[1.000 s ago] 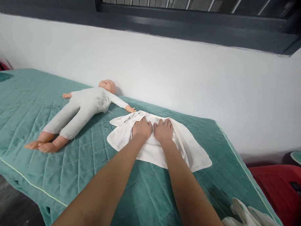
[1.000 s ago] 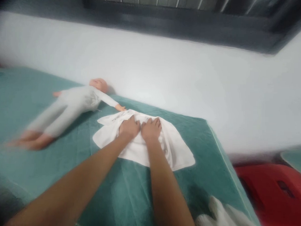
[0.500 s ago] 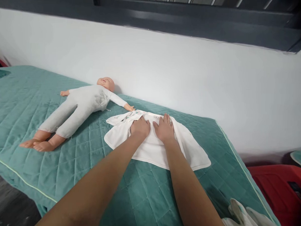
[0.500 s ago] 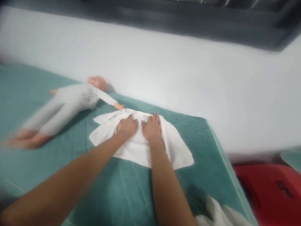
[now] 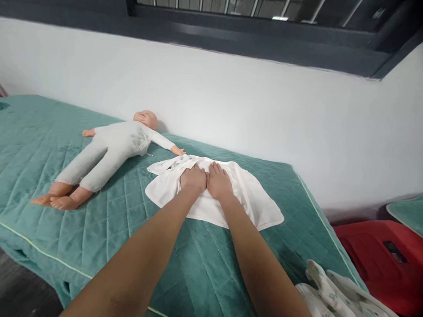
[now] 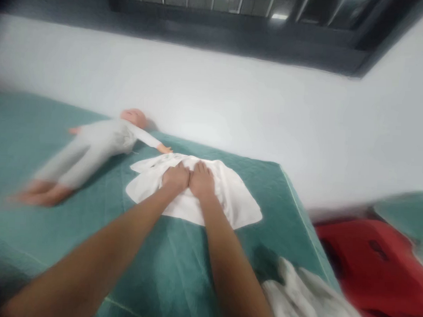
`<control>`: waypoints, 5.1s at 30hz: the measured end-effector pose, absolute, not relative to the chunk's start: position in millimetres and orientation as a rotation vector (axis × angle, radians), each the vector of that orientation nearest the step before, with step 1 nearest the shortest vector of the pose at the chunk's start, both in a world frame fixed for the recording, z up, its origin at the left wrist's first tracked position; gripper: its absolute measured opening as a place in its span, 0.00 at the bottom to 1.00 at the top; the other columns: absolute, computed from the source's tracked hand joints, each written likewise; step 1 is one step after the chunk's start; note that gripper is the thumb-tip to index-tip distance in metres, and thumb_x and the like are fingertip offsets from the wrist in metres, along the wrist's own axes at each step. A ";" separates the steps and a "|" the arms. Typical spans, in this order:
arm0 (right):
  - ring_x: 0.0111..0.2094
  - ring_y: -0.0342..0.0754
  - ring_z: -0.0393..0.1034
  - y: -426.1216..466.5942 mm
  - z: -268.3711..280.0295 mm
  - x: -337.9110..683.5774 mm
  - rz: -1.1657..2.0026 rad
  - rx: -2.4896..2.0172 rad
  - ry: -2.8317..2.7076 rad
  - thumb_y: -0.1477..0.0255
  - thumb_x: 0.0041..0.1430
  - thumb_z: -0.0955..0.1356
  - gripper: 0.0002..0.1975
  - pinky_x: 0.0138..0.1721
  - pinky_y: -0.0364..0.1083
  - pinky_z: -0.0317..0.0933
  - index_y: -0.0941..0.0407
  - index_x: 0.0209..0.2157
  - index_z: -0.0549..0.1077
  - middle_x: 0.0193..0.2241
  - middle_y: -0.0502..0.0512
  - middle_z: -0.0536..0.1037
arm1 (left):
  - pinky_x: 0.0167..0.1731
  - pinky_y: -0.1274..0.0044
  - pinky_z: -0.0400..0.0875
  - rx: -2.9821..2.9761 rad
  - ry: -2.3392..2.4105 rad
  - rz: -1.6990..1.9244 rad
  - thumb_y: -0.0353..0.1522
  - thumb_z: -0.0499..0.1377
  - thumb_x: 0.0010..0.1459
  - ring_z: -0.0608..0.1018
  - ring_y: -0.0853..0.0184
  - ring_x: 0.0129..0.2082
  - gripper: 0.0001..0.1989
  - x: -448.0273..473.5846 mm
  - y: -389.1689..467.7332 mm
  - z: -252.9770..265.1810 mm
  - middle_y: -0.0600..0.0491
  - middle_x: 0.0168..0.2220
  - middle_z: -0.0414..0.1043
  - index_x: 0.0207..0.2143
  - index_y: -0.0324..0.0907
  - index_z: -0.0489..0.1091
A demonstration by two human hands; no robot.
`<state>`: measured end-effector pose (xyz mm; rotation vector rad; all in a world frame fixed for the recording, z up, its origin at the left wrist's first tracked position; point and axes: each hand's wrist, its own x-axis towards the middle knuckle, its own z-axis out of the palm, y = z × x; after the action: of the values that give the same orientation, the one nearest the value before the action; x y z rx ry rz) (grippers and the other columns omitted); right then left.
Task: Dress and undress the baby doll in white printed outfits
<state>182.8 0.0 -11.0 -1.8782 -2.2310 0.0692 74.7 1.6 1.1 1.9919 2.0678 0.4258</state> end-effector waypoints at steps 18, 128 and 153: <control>0.69 0.60 0.36 -47.6 -10.1 203.4 0.059 -2.183 -2.092 0.55 0.67 0.50 0.39 0.66 0.53 0.36 0.72 0.66 0.48 0.68 0.74 0.45 | 0.65 0.64 0.46 2.209 1.955 0.445 0.38 0.37 0.67 0.51 0.54 0.69 0.32 58.4 -54.3 -9.4 0.38 0.68 0.49 0.65 0.25 0.51; 0.50 0.61 0.69 -15.5 58.8 265.6 0.180 -2.233 -1.665 0.67 0.60 0.61 0.18 0.49 0.55 0.60 0.58 0.46 0.74 0.49 0.66 0.76 | 0.47 0.66 0.66 1.800 1.727 1.696 0.26 0.52 0.59 0.69 0.60 0.46 0.08 -35.7 -88.7 -12.5 0.49 0.42 0.68 0.40 0.44 0.66; 0.40 0.50 0.73 -69.6 63.4 303.0 0.682 -1.782 -1.721 0.61 0.59 0.64 0.14 0.41 0.46 0.62 0.55 0.37 0.75 0.39 0.56 0.80 | 0.48 0.70 0.70 0.635 0.685 1.026 0.41 0.57 0.61 0.76 0.59 0.46 0.15 107.0 -47.4 23.7 0.42 0.42 0.76 0.37 0.38 0.73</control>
<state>303.0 -69.6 63.4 -1.7824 -1.7214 0.6824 107.0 -47.4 23.7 0.6353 0.6854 1.0256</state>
